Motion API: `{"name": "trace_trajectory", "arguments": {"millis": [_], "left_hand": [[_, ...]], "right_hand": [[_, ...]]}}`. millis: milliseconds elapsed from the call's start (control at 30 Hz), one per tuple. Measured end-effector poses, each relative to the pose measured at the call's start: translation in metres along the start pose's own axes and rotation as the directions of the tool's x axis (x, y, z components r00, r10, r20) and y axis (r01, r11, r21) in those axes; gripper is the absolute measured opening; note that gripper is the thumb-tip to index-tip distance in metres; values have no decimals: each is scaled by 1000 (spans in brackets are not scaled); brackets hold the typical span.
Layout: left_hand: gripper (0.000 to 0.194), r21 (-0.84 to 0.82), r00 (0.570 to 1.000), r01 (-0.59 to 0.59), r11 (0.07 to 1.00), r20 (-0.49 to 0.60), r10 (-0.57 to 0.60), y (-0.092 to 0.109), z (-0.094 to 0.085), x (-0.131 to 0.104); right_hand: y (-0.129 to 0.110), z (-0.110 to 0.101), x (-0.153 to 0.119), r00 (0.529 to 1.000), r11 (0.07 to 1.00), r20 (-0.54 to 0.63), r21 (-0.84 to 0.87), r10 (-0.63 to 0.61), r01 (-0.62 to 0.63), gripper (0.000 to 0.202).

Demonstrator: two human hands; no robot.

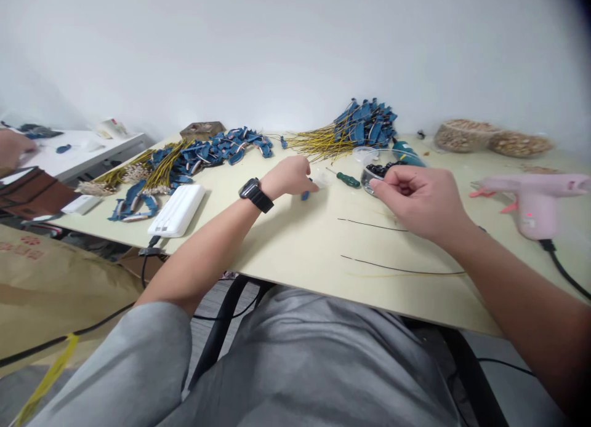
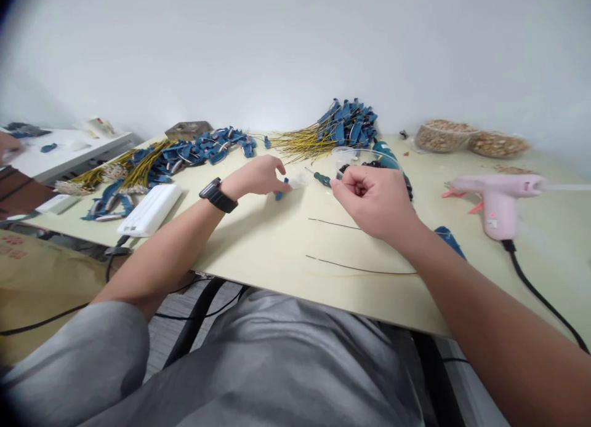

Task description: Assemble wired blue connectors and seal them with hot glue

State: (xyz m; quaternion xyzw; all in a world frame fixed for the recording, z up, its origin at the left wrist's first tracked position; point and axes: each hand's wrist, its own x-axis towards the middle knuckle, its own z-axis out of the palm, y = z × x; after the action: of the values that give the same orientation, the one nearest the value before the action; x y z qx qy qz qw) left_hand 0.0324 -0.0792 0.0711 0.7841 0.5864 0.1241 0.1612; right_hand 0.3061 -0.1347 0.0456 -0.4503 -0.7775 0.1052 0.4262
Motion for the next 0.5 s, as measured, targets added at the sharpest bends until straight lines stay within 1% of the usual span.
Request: {"name": "trace_trajectory", "arguments": {"millis": [67, 100, 133, 167, 200, 233, 267, 300, 367, 433, 500], "left_hand": [[44, -9, 998, 37, 999, -58, -38, -5, -11, 0], [44, 8, 990, 69, 998, -121, -67, -12, -18, 1], [43, 48, 970, 114, 992, -222, -100, -23, -27, 3], [39, 87, 923, 196, 977, -354, -154, -37, -37, 6], [42, 101, 859, 280, 955, -471, -202, -53, -47, 9], [45, 107, 808, 359, 927, -533, -251, -71, -57, 12], [45, 127, 790, 431, 894, -531, -305, -89, -67, 15], [44, 141, 793, 454, 880, -515, -327, -106, -75, 18], [42, 181, 833, 453, 873, -434, -342, -134, -86, 25], [49, 239, 890, 394, 888, -339, -303, -156, -90, 33], [52, 295, 930, 327, 898, -271, -250, -170, -87, 42]], "right_hand": [[0, 0, -1, 1000, 1000, -6, -5, -17, 17, 41], [0, 0, -1, 1000, 1000, -7, -4, -23, 23, 41], [-1, 0, -1, 1000, 1000, -7, 0, -26, 26, 42], [-2, 0, -1, 1000, 1000, -7, 5, -26, 26, 43], [-3, 0, -2, 1000, 1000, -3, 10, -25, 25, 43], [-4, 0, -2, 1000, 1000, 4, 15, -22, 22, 43], [-5, 0, -3, 1000, 1000, 12, 19, -21, 21, 44], [-7, 0, -3, 1000, 1000, 21, 22, -22, 21, 44], [-8, 0, -4, 999, 999, 30, 25, -27, 27, 46], [-9, 0, -5, 999, 999, 24, 27, -33, 32, 48], [-9, 0, -5, 999, 999, 15, 30, -40, 40, 46]]}}
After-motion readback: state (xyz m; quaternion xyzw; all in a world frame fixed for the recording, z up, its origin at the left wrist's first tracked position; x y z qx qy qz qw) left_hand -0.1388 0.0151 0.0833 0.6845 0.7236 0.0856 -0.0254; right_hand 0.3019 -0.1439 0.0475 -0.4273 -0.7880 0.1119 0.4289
